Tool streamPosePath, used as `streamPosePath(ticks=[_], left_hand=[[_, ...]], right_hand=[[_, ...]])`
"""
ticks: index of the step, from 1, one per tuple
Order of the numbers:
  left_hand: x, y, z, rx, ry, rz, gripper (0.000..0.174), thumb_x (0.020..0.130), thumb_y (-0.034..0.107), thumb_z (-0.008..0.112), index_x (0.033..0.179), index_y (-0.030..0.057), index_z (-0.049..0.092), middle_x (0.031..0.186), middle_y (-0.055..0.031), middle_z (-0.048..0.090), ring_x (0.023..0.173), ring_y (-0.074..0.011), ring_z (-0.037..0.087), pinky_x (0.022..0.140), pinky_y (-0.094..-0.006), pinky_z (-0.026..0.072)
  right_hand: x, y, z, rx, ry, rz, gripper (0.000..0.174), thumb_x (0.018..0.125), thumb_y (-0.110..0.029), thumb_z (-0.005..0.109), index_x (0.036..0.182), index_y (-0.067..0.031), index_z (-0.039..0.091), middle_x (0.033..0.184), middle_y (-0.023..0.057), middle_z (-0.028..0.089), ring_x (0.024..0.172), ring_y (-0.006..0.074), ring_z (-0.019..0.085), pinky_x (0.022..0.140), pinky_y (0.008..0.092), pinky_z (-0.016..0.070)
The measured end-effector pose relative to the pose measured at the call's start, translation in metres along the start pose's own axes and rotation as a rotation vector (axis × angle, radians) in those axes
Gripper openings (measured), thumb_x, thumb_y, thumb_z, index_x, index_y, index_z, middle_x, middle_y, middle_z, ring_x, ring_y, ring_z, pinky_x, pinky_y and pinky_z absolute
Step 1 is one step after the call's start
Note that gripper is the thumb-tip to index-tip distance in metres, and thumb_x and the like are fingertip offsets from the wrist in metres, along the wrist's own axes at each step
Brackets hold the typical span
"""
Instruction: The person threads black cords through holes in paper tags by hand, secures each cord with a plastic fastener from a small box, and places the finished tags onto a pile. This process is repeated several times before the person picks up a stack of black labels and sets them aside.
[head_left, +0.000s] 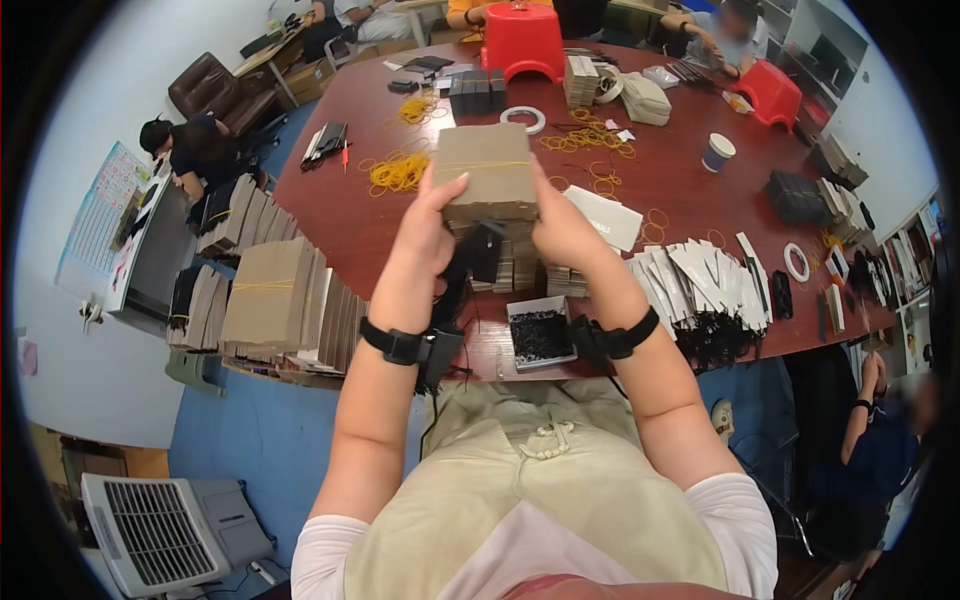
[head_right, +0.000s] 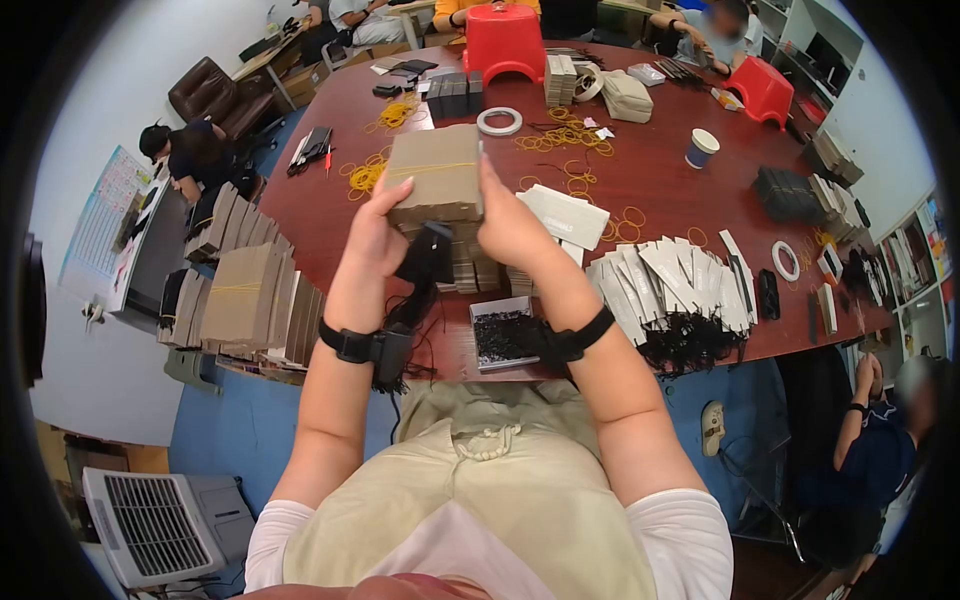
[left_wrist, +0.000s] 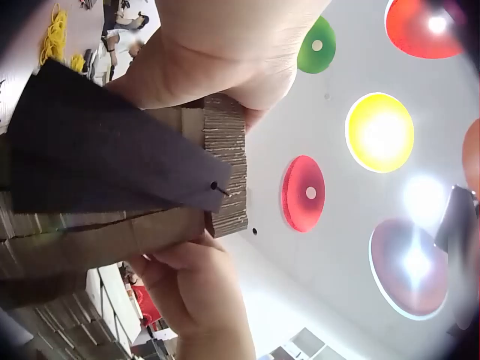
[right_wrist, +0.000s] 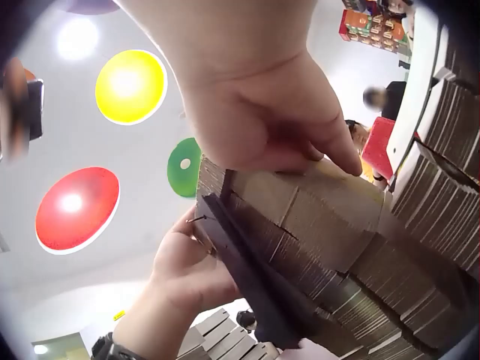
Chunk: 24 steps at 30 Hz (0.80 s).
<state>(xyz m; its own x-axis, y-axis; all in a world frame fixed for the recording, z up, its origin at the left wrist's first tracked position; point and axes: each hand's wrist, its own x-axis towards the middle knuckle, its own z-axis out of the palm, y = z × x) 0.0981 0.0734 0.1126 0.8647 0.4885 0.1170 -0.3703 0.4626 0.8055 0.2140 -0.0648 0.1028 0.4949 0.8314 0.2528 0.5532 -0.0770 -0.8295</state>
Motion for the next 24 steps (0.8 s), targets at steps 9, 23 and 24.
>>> streamPosePath(ticks=[9, 23, 24], left_hand=[[-0.008, -0.026, -0.053, 0.110, 0.108, -0.190, 0.085, 0.086, 0.067, 0.030, 0.145, 0.0099, 0.006, 0.148, -0.0219, 0.012, 0.136, -0.0336, 0.012, 0.108, -0.0471, 0.0017], [-0.055, -0.120, -0.096, 0.918, -0.099, 0.019, 0.093, 0.075, 0.007, 0.069, 0.143, 0.0058, 0.006, 0.142, -0.0198, 0.028, 0.129, -0.0275, 0.033, 0.105, -0.0341, 0.0280], [-0.053, -0.122, -0.093, 0.933, -0.075, 0.099, 0.103, 0.062, -0.004, 0.074, 0.143, 0.0057, 0.011, 0.139, -0.0209, 0.032, 0.124, -0.0296, 0.040, 0.100, -0.0347, 0.0362]], right_hand=[[-0.009, 0.021, -0.007, 0.826, 0.019, 0.186, 0.069, 0.076, 0.009, 0.038, 0.141, 0.0004, 0.017, 0.140, 0.0156, 0.035, 0.129, 0.0243, 0.034, 0.104, 0.0312, 0.0277], [0.007, 0.022, 0.021, 1.237, 0.075, 0.420, 0.051, 0.095, -0.045, 0.035, 0.124, -0.0049, 0.046, 0.119, 0.0102, 0.054, 0.108, 0.0225, 0.052, 0.091, 0.0387, 0.0419], [0.010, 0.025, 0.022, 1.252, 0.074, 0.450, 0.050, 0.095, -0.044, 0.036, 0.123, -0.0046, 0.047, 0.117, 0.0105, 0.055, 0.106, 0.0226, 0.053, 0.090, 0.0389, 0.0428]])
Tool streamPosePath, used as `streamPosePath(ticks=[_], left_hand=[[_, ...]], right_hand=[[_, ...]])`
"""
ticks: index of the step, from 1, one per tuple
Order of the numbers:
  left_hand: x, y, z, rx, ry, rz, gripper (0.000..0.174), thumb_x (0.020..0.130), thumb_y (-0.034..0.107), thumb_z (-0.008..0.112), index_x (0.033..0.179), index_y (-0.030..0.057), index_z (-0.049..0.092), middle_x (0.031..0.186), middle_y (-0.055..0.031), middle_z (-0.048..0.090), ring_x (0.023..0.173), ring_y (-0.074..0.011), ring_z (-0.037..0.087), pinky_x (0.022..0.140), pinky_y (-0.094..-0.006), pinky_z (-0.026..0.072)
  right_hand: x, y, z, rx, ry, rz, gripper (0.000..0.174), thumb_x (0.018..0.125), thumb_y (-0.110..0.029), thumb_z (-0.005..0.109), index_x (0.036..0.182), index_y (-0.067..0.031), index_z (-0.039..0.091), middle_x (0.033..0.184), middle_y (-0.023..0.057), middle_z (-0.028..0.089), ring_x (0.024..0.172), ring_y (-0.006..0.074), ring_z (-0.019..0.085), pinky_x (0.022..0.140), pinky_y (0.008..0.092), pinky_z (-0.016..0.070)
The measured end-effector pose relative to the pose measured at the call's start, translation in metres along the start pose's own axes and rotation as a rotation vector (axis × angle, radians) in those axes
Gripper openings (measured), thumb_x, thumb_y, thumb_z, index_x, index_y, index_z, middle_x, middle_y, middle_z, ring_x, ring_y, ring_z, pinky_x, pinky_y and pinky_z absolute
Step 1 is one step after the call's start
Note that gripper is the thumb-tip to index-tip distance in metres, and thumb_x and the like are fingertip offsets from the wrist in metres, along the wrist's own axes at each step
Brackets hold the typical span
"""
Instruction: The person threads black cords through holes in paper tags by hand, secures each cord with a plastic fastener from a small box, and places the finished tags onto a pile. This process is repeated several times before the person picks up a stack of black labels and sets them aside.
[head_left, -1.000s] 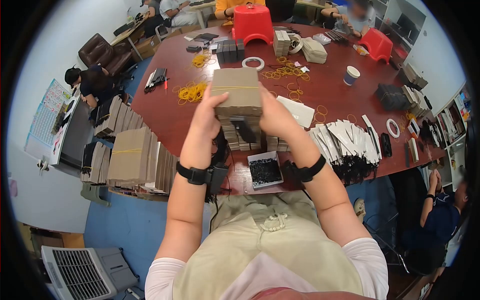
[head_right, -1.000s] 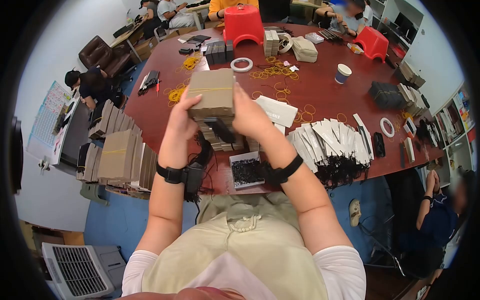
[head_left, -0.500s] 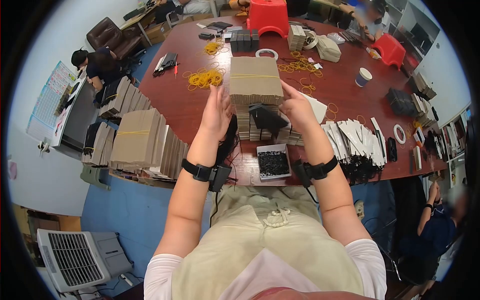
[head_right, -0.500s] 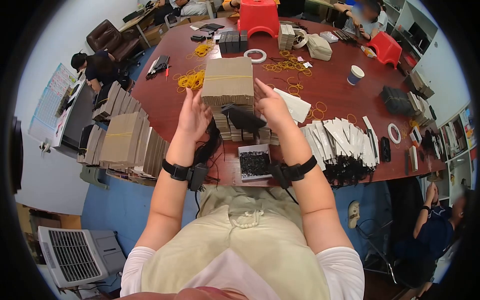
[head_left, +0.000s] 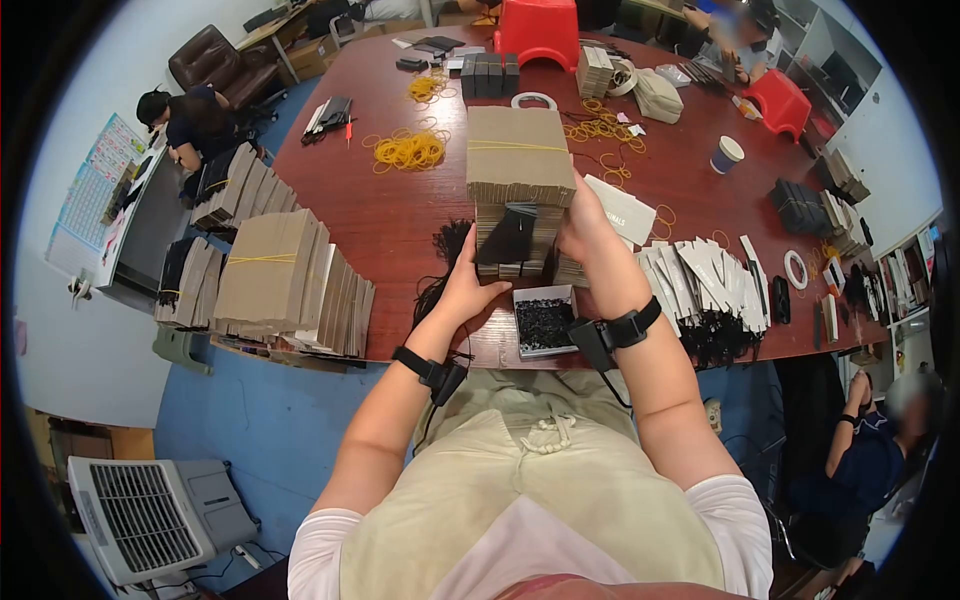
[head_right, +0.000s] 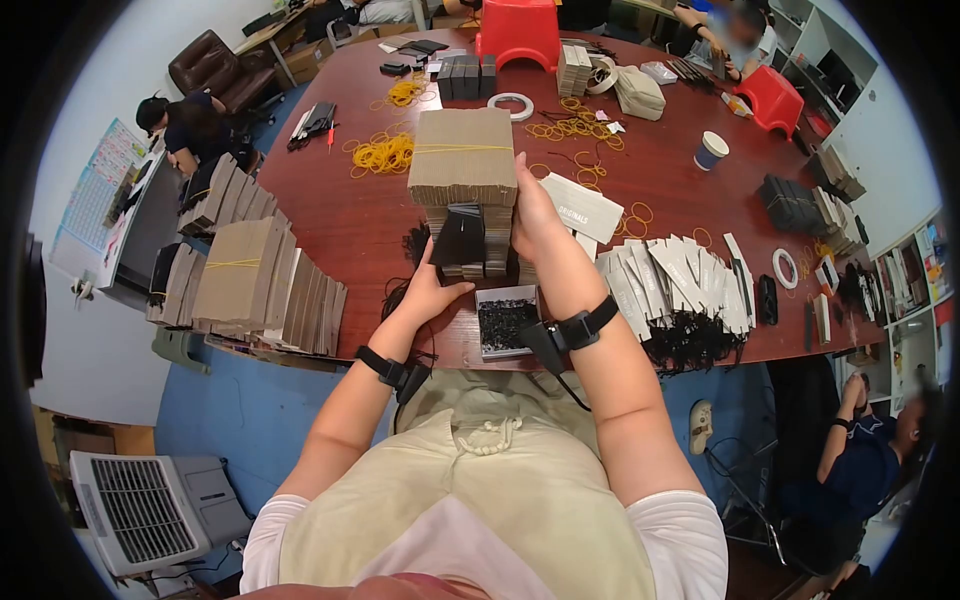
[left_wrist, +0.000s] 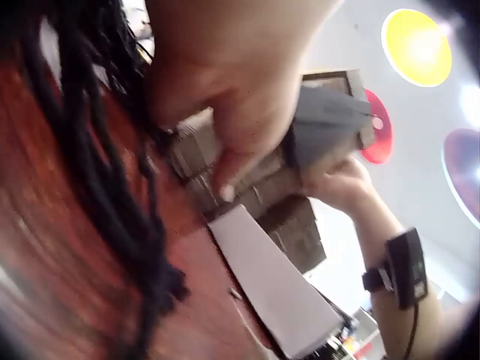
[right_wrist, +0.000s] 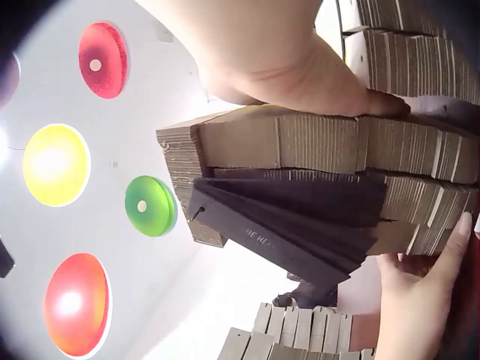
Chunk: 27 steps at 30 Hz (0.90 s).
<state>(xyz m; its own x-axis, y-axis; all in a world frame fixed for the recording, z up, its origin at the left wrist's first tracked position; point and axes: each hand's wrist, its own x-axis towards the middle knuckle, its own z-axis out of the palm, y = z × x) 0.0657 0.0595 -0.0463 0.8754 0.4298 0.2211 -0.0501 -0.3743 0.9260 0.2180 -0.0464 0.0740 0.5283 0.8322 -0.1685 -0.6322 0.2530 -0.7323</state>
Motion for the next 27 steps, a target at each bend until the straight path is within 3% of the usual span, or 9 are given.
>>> streamPosePath(ticks=[3, 6, 9, 15, 18, 21, 24, 27], left_hand=[[0.011, -0.003, 0.002, 0.351, 0.048, 0.136, 0.101, 0.061, -0.002, 0.076, 0.141, 0.0062, 0.015, 0.134, -0.0215, 0.039, 0.120, -0.0324, 0.045, 0.097, -0.0348, 0.0400], [0.011, 0.003, 0.003, 0.220, 0.092, -0.047, 0.102, 0.059, 0.002, 0.079, 0.140, 0.0071, 0.018, 0.124, -0.0212, 0.049, 0.115, -0.0357, 0.049, 0.093, -0.0373, 0.0429], [0.010, 0.002, 0.004, 0.307, 0.153, -0.044, 0.101, 0.058, 0.006, 0.081, 0.139, 0.0077, 0.020, 0.117, -0.0197, 0.054, 0.109, -0.0364, 0.052, 0.089, -0.0391, 0.0447], [0.009, 0.002, 0.005, 0.378, 0.161, -0.024, 0.103, 0.058, 0.008, 0.081, 0.139, 0.0070, 0.018, 0.119, -0.0203, 0.052, 0.109, -0.0366, 0.052, 0.088, -0.0396, 0.0453], [0.009, -0.005, 0.005, 0.364, 0.158, 0.025, 0.104, 0.058, 0.007, 0.081, 0.139, 0.0053, 0.017, 0.119, -0.0213, 0.052, 0.109, -0.0365, 0.052, 0.089, -0.0396, 0.0450], [0.011, 0.000, 0.003, 0.311, 0.119, 0.149, 0.104, 0.058, 0.007, 0.080, 0.140, 0.0047, 0.016, 0.124, -0.0226, 0.048, 0.114, -0.0368, 0.049, 0.093, -0.0398, 0.0425], [0.007, 0.000, 0.005, 0.305, 0.110, -0.031, 0.099, 0.063, 0.007, 0.077, 0.140, 0.0021, 0.016, 0.131, -0.0247, 0.040, 0.121, -0.0379, 0.041, 0.098, -0.0405, 0.0375], [-0.006, 0.006, 0.013, 0.441, 0.254, 0.021, 0.092, 0.067, 0.007, 0.073, 0.139, -0.0018, 0.016, 0.135, -0.0273, 0.033, 0.125, -0.0396, 0.034, 0.102, -0.0413, 0.0328]], right_hand=[[0.019, 0.005, -0.010, 0.022, -0.003, 0.117, 0.059, 0.095, -0.052, 0.023, 0.131, -0.0075, 0.040, 0.129, 0.0147, 0.047, 0.117, 0.0272, 0.046, 0.096, 0.0425, 0.0382], [0.029, 0.003, -0.008, 0.020, 0.047, 0.249, 0.060, 0.094, -0.054, 0.023, 0.128, -0.0080, 0.043, 0.127, 0.0159, 0.048, 0.114, 0.0279, 0.047, 0.094, 0.0444, 0.0392], [0.027, -0.005, 0.002, -0.049, 0.127, 0.345, 0.061, 0.094, -0.055, 0.024, 0.124, -0.0080, 0.048, 0.124, 0.0164, 0.051, 0.112, 0.0282, 0.049, 0.092, 0.0444, 0.0400], [0.052, 0.014, -0.020, 0.060, 0.007, 0.405, 0.070, 0.088, -0.065, 0.024, 0.119, -0.0081, 0.052, 0.111, 0.0156, 0.058, 0.096, 0.0282, 0.057, 0.081, 0.0456, 0.0450], [0.040, 0.007, -0.009, -0.104, 0.092, 0.504, 0.071, 0.086, -0.067, 0.026, 0.115, -0.0086, 0.055, 0.105, 0.0152, 0.061, 0.088, 0.0283, 0.059, 0.076, 0.0470, 0.0461], [0.024, -0.002, 0.008, -0.159, 0.089, 0.492, 0.068, 0.087, -0.064, 0.028, 0.114, -0.0084, 0.055, 0.110, 0.0163, 0.059, 0.094, 0.0284, 0.057, 0.077, 0.0477, 0.0450], [0.023, -0.002, 0.006, -0.114, 0.062, 0.506, 0.062, 0.088, -0.059, 0.033, 0.115, -0.0073, 0.054, 0.113, 0.0154, 0.057, 0.099, 0.0275, 0.055, 0.079, 0.0450, 0.0450], [0.049, 0.015, -0.020, 0.051, 0.034, 0.347, 0.057, 0.091, -0.054, 0.035, 0.117, -0.0058, 0.052, 0.113, 0.0147, 0.056, 0.099, 0.0257, 0.053, 0.081, 0.0387, 0.0442]])
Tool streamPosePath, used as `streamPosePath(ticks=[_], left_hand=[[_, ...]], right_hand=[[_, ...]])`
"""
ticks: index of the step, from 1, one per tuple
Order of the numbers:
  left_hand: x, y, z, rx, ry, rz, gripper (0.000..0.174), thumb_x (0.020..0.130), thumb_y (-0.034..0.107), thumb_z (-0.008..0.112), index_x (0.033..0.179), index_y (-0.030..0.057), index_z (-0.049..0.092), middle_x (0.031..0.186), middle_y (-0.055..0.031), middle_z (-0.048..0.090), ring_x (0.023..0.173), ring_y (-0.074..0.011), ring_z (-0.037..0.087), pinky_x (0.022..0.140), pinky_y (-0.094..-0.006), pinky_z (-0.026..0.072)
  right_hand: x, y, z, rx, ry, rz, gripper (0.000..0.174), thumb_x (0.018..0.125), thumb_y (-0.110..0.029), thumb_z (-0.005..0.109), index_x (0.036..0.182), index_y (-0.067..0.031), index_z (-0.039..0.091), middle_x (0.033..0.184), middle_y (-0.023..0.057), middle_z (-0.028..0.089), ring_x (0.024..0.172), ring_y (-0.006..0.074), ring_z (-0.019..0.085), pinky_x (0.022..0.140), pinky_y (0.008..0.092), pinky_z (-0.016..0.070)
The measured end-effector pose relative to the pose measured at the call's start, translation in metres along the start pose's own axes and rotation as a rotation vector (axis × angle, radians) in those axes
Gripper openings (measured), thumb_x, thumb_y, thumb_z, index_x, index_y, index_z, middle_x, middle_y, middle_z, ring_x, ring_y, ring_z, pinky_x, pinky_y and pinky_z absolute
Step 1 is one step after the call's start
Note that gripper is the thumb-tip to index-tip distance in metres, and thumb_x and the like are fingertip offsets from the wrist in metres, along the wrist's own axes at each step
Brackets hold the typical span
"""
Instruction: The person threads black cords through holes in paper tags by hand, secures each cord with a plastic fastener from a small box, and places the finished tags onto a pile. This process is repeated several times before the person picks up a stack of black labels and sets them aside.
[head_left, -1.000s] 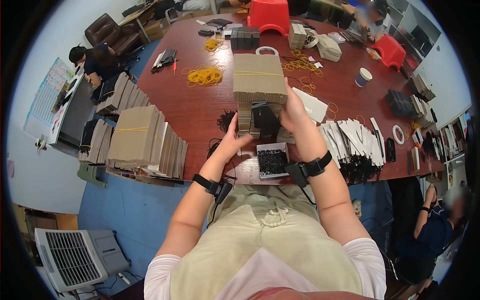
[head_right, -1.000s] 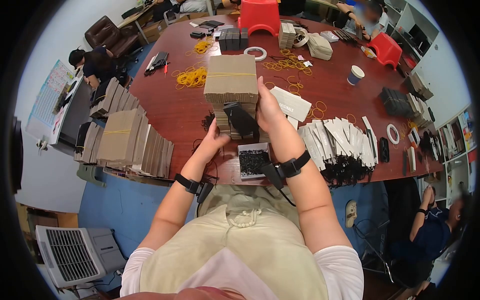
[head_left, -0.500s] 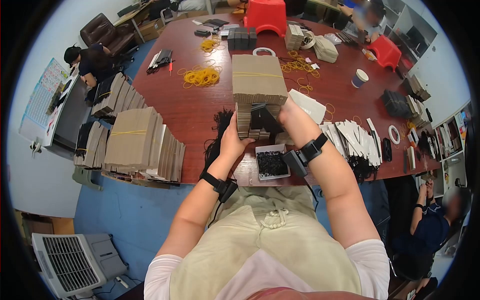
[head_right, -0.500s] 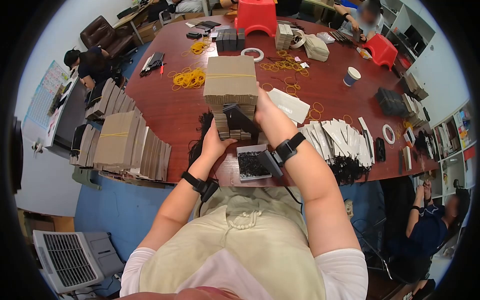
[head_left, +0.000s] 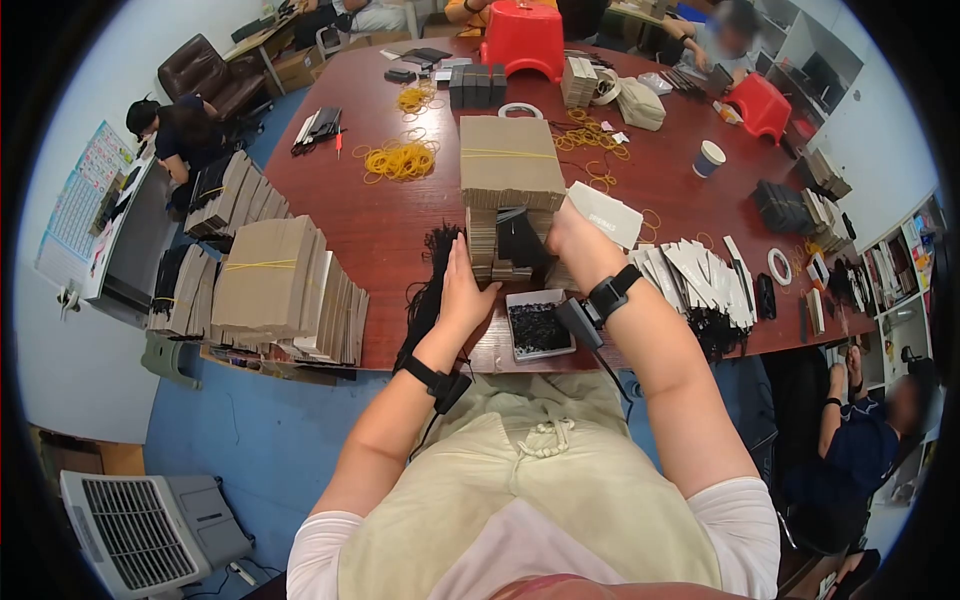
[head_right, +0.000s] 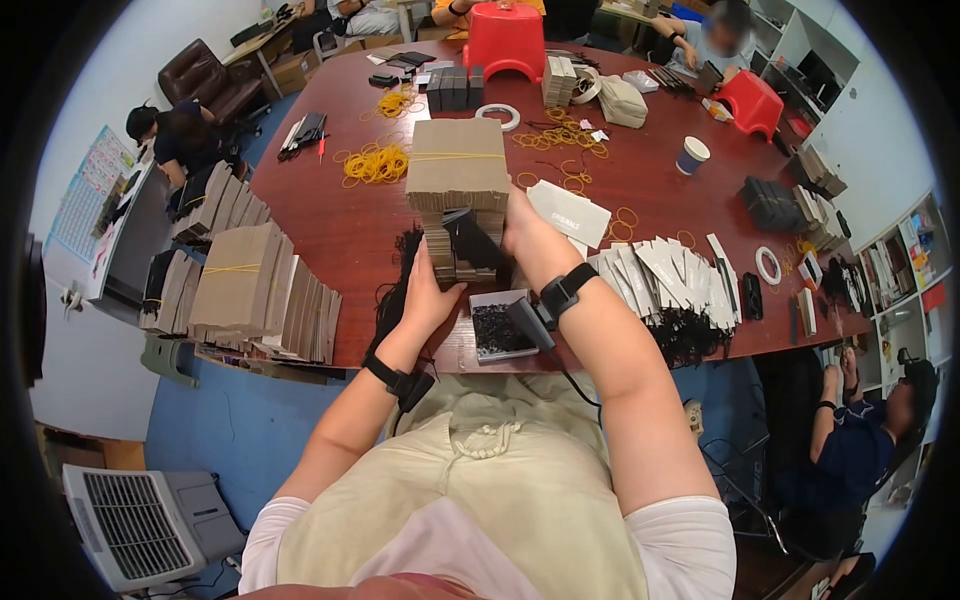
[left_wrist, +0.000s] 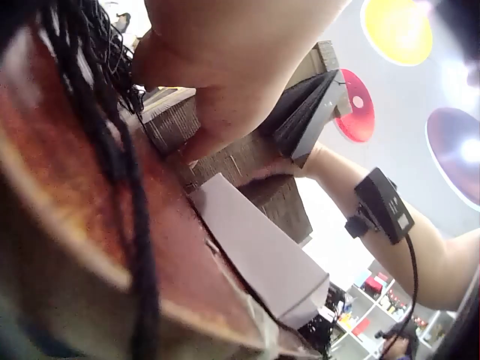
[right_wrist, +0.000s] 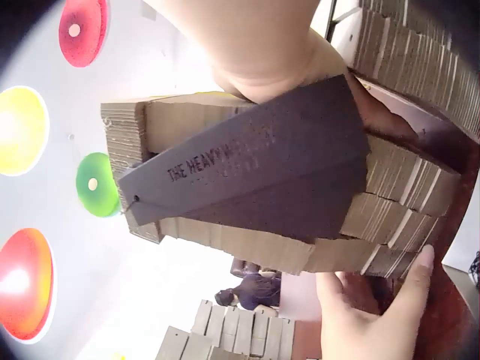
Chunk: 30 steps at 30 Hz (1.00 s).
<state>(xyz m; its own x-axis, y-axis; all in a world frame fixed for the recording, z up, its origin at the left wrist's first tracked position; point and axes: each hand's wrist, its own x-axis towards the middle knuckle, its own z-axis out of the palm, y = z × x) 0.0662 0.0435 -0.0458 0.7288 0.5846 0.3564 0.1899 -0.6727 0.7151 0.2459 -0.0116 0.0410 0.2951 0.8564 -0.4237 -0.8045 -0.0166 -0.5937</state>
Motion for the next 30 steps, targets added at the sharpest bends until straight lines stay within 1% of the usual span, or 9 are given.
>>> streamPosePath(ticks=[3, 6, 9, 13, 16, 20, 23, 26, 30], left_hand=[[-0.010, 0.012, -0.007, 0.047, 0.059, 0.083, 0.087, 0.069, 0.009, 0.072, 0.137, -0.0029, 0.019, 0.130, -0.0260, 0.040, 0.121, -0.0386, 0.039, 0.099, -0.0396, 0.0357], [-0.016, 0.014, -0.020, -0.114, -0.059, -0.031, 0.082, 0.073, 0.009, 0.068, 0.137, -0.0037, 0.019, 0.133, -0.0284, 0.034, 0.124, -0.0399, 0.036, 0.102, -0.0409, 0.0324], [-0.024, 0.014, -0.031, -0.089, -0.060, -0.055, 0.076, 0.075, 0.012, 0.066, 0.136, -0.0033, 0.023, 0.132, -0.0277, 0.037, 0.123, -0.0395, 0.038, 0.100, -0.0402, 0.0340], [-0.037, 0.012, -0.038, -0.106, -0.026, -0.064, 0.071, 0.075, 0.013, 0.067, 0.134, 0.0002, 0.030, 0.131, -0.0243, 0.041, 0.122, -0.0336, 0.042, 0.100, -0.0376, 0.0353], [-0.048, 0.012, -0.039, -0.154, -0.029, -0.086, 0.066, 0.077, 0.012, 0.066, 0.132, 0.0003, 0.032, 0.130, -0.0237, 0.042, 0.122, -0.0316, 0.042, 0.101, -0.0371, 0.0347], [-0.058, 0.013, -0.037, -0.283, -0.037, -0.108, 0.063, 0.078, 0.012, 0.064, 0.130, -0.0020, 0.033, 0.125, -0.0229, 0.044, 0.116, -0.0329, 0.046, 0.096, -0.0378, 0.0388], [-0.062, 0.009, -0.040, -0.193, -0.004, -0.067, 0.058, 0.078, 0.012, 0.064, 0.128, -0.0003, 0.037, 0.122, -0.0207, 0.046, 0.112, -0.0314, 0.049, 0.095, -0.0372, 0.0400], [-0.065, 0.016, -0.056, -0.167, -0.059, -0.169, 0.051, 0.079, 0.010, 0.063, 0.124, 0.0030, 0.041, 0.122, -0.0164, 0.048, 0.117, -0.0283, 0.047, 0.096, -0.0358, 0.0381], [-0.076, 0.011, -0.067, -0.105, -0.014, -0.148, 0.032, 0.078, 0.012, 0.064, 0.108, 0.0028, 0.055, 0.103, -0.0114, 0.057, 0.099, -0.0226, 0.055, 0.086, -0.0324, 0.0423]], right_hand=[[-0.012, -0.008, -0.001, -0.025, 0.035, -0.104, 0.053, 0.092, -0.049, 0.037, 0.119, -0.0047, 0.050, 0.113, 0.0145, 0.056, 0.099, 0.0244, 0.054, 0.084, 0.0369, 0.0438], [-0.026, -0.024, -0.015, -0.009, 0.169, -0.186, 0.051, 0.091, -0.044, 0.045, 0.123, -0.0037, 0.047, 0.118, 0.0152, 0.054, 0.106, 0.0248, 0.052, 0.088, 0.0397, 0.0418], [-0.079, -0.037, -0.004, -0.256, 0.215, -0.414, 0.055, 0.087, -0.036, 0.056, 0.128, -0.0031, 0.042, 0.122, 0.0183, 0.052, 0.114, 0.0262, 0.048, 0.094, 0.0422, 0.0377], [-0.118, -0.053, -0.035, -1.595, 0.567, -0.838, 0.073, 0.075, -0.033, 0.067, 0.134, -0.0040, 0.035, 0.132, 0.0254, 0.040, 0.124, 0.0369, 0.038, 0.102, 0.0445, 0.0302], [-0.114, -0.036, -0.064, -2.070, 0.789, -0.704, 0.074, 0.072, -0.034, 0.070, 0.132, -0.0039, 0.039, 0.134, 0.0251, 0.039, 0.123, 0.0395, 0.039, 0.102, 0.0430, 0.0321], [-0.114, -0.039, -0.072, -1.783, 0.616, -0.551, 0.076, 0.068, -0.035, 0.074, 0.129, -0.0044, 0.041, 0.124, 0.0238, 0.045, 0.116, 0.0395, 0.043, 0.096, 0.0436, 0.0386], [-0.122, -0.037, -0.064, -1.911, 0.750, -0.594, 0.067, 0.067, -0.032, 0.075, 0.121, -0.0023, 0.048, 0.111, 0.0207, 0.052, 0.108, 0.0363, 0.050, 0.092, 0.0422, 0.0417], [-0.128, -0.043, -0.052, -1.943, 0.681, -0.409, 0.056, 0.067, -0.029, 0.076, 0.110, -0.0012, 0.054, 0.101, 0.0172, 0.054, 0.102, 0.0336, 0.052, 0.088, 0.0415, 0.0435], [-0.130, -0.025, -0.048, -1.951, 0.743, -0.591, 0.044, 0.067, -0.028, 0.076, 0.096, -0.0005, 0.058, 0.097, 0.0155, 0.054, 0.096, 0.0323, 0.054, 0.084, 0.0409, 0.0449]])
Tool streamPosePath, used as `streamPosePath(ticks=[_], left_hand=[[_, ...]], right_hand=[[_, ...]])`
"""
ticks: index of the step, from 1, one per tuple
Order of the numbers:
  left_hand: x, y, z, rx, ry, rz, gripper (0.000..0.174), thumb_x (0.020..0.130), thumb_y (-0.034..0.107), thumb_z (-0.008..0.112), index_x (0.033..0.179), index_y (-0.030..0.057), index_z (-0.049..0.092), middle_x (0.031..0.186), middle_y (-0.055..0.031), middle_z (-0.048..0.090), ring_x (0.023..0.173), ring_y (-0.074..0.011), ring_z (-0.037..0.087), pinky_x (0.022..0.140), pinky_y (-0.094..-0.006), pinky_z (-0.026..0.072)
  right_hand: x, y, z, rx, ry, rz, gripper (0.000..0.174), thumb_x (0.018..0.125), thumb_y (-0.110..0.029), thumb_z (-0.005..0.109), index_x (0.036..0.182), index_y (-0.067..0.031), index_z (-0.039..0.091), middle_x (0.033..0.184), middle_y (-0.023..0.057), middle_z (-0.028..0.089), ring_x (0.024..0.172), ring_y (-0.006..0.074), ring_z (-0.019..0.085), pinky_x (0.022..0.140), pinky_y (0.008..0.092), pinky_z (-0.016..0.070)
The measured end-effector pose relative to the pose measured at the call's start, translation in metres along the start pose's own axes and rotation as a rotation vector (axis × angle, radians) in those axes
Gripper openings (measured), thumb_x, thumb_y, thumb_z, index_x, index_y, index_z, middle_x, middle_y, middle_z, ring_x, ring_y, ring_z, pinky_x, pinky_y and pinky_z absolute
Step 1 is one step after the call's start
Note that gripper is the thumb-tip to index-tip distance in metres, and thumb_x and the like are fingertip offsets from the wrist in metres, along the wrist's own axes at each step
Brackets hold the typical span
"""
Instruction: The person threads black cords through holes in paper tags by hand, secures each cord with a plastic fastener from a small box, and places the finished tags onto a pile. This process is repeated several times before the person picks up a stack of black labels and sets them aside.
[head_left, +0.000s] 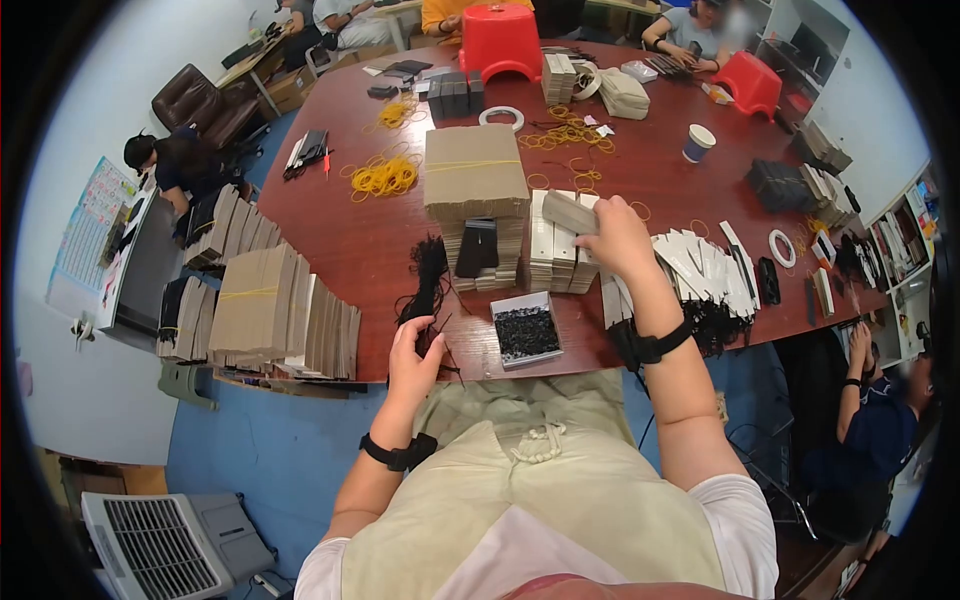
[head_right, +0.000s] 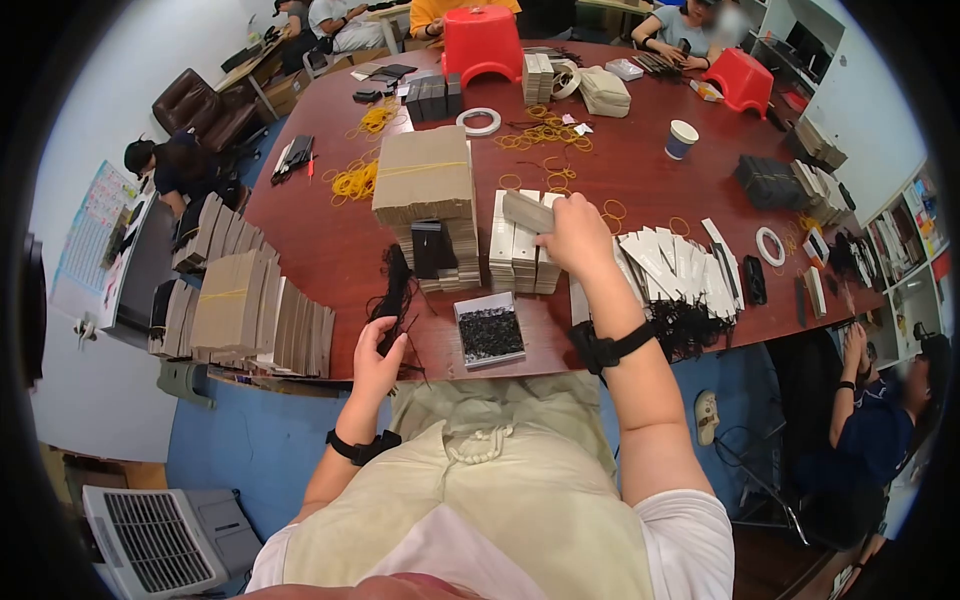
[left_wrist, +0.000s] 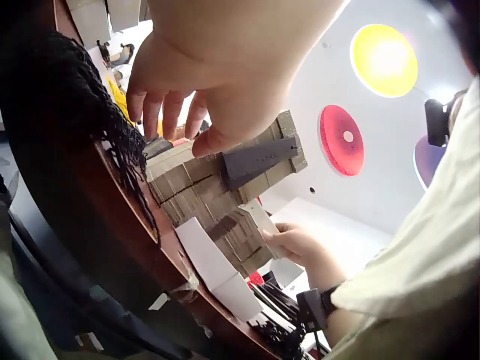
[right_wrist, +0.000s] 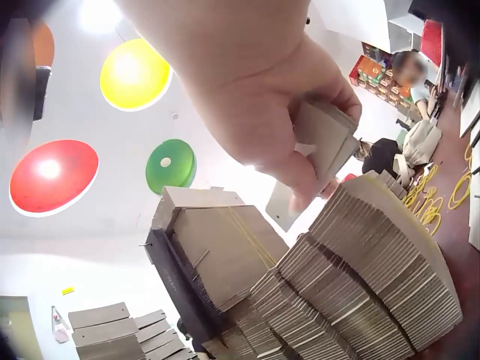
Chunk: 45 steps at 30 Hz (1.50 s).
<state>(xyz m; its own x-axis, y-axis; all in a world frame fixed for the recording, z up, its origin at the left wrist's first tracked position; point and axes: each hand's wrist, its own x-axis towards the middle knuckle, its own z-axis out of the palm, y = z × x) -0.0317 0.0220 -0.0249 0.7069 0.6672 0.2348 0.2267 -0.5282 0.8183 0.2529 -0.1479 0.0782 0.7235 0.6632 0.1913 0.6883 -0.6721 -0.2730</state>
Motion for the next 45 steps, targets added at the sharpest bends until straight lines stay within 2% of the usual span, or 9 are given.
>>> streamPosePath(ticks=[7, 11, 18, 24, 30, 31, 33, 37, 45], left_hand=[[-0.011, -0.006, -0.001, 0.036, -0.069, 0.053, 0.012, 0.078, 0.007, 0.062, 0.089, 0.0025, 0.062, 0.088, -0.0094, 0.060, 0.083, -0.0238, 0.058, 0.077, -0.0325, 0.0448], [-0.010, 0.005, 0.002, 0.119, -0.227, 0.369, 0.014, 0.072, 0.008, 0.067, 0.085, 0.0063, 0.064, 0.087, -0.0068, 0.060, 0.085, -0.0256, 0.056, 0.077, -0.0348, 0.0441], [-0.010, 0.002, -0.013, 0.212, -0.432, 0.377, 0.027, 0.061, 0.016, 0.076, 0.086, 0.0079, 0.067, 0.085, -0.0038, 0.059, 0.086, -0.0247, 0.053, 0.079, -0.0346, 0.0425], [-0.015, -0.012, -0.016, 0.252, -0.349, 0.553, 0.019, 0.061, 0.014, 0.075, 0.077, 0.0081, 0.067, 0.081, -0.0013, 0.058, 0.084, -0.0218, 0.053, 0.075, -0.0335, 0.0411], [-0.013, -0.004, -0.017, 0.112, -0.260, 0.529, 0.015, 0.066, 0.009, 0.072, 0.075, 0.0053, 0.061, 0.080, -0.0027, 0.058, 0.083, -0.0219, 0.055, 0.075, -0.0336, 0.0406], [-0.011, -0.001, -0.015, 0.024, -0.205, 0.471, 0.014, 0.067, 0.008, 0.072, 0.076, 0.0049, 0.062, 0.081, -0.0033, 0.058, 0.083, -0.0212, 0.055, 0.074, -0.0331, 0.0422], [-0.006, 0.006, -0.010, -0.153, -0.097, 0.359, 0.013, 0.070, 0.006, 0.071, 0.079, 0.0041, 0.062, 0.083, -0.0045, 0.059, 0.082, -0.0199, 0.057, 0.071, -0.0323, 0.0455], [0.010, 0.025, 0.006, -0.414, -0.124, 0.239, 0.011, 0.076, 0.006, 0.069, 0.083, 0.0022, 0.062, 0.085, -0.0065, 0.060, 0.076, -0.0139, 0.058, 0.057, -0.0232, 0.0508], [0.019, 0.032, 0.010, -0.326, -0.232, 0.126, 0.008, 0.079, 0.001, 0.065, 0.083, 0.0005, 0.059, 0.082, -0.0023, 0.056, 0.070, -0.0072, 0.053, 0.061, -0.0205, 0.0439]], right_hand=[[-0.004, 0.003, 0.011, -0.006, 0.004, -0.188, 0.039, 0.070, -0.030, 0.072, 0.093, -0.0006, 0.060, 0.095, 0.0139, 0.055, 0.093, 0.0327, 0.054, 0.082, 0.0414, 0.0443], [0.002, 0.006, 0.007, 0.251, -0.127, -0.165, 0.045, 0.071, -0.034, 0.071, 0.103, -0.0035, 0.060, 0.101, 0.0147, 0.055, 0.098, 0.0328, 0.051, 0.083, 0.0411, 0.0432], [-0.014, 0.000, 0.019, -0.233, 0.170, -0.354, 0.070, 0.069, -0.048, 0.069, 0.130, -0.0239, 0.046, 0.129, 0.0159, 0.043, 0.117, 0.0352, 0.040, 0.097, 0.0480, 0.0322], [-0.012, -0.001, 0.021, -0.169, -0.010, -0.291, 0.083, 0.065, -0.050, 0.070, 0.135, -0.0192, 0.039, 0.133, 0.0175, 0.040, 0.122, 0.0380, 0.036, 0.099, 0.0528, 0.0279], [-0.040, -0.024, 0.005, 0.037, 0.444, -0.432, 0.057, 0.068, -0.023, 0.074, 0.119, -0.0092, 0.053, 0.115, 0.0150, 0.052, 0.110, 0.0345, 0.045, 0.093, 0.0449, 0.0364], [-0.049, -0.029, 0.008, 0.188, 0.501, -0.424, 0.030, 0.069, -0.010, 0.070, 0.098, -0.0051, 0.062, 0.098, 0.0123, 0.058, 0.095, 0.0311, 0.052, 0.082, 0.0393, 0.0423], [-0.071, -0.046, 0.021, 0.547, 0.344, -0.449, 0.008, 0.070, -0.006, 0.068, 0.076, -0.0045, 0.063, 0.074, 0.0085, 0.059, 0.074, 0.0252, 0.057, 0.065, 0.0341, 0.0447], [-0.086, -0.075, 0.063, 1.071, -0.411, -0.255, 0.027, 0.074, -0.007, 0.071, 0.100, -0.0011, 0.066, 0.088, 0.0074, 0.063, 0.078, 0.0132, 0.058, 0.072, 0.0257, 0.0458], [-0.077, -0.073, 0.074, 1.545, -0.368, -0.148, 0.017, 0.083, -0.006, 0.062, 0.098, 0.0026, 0.064, 0.099, 0.0060, 0.060, 0.088, 0.0114, 0.055, 0.078, 0.0244, 0.0437]])
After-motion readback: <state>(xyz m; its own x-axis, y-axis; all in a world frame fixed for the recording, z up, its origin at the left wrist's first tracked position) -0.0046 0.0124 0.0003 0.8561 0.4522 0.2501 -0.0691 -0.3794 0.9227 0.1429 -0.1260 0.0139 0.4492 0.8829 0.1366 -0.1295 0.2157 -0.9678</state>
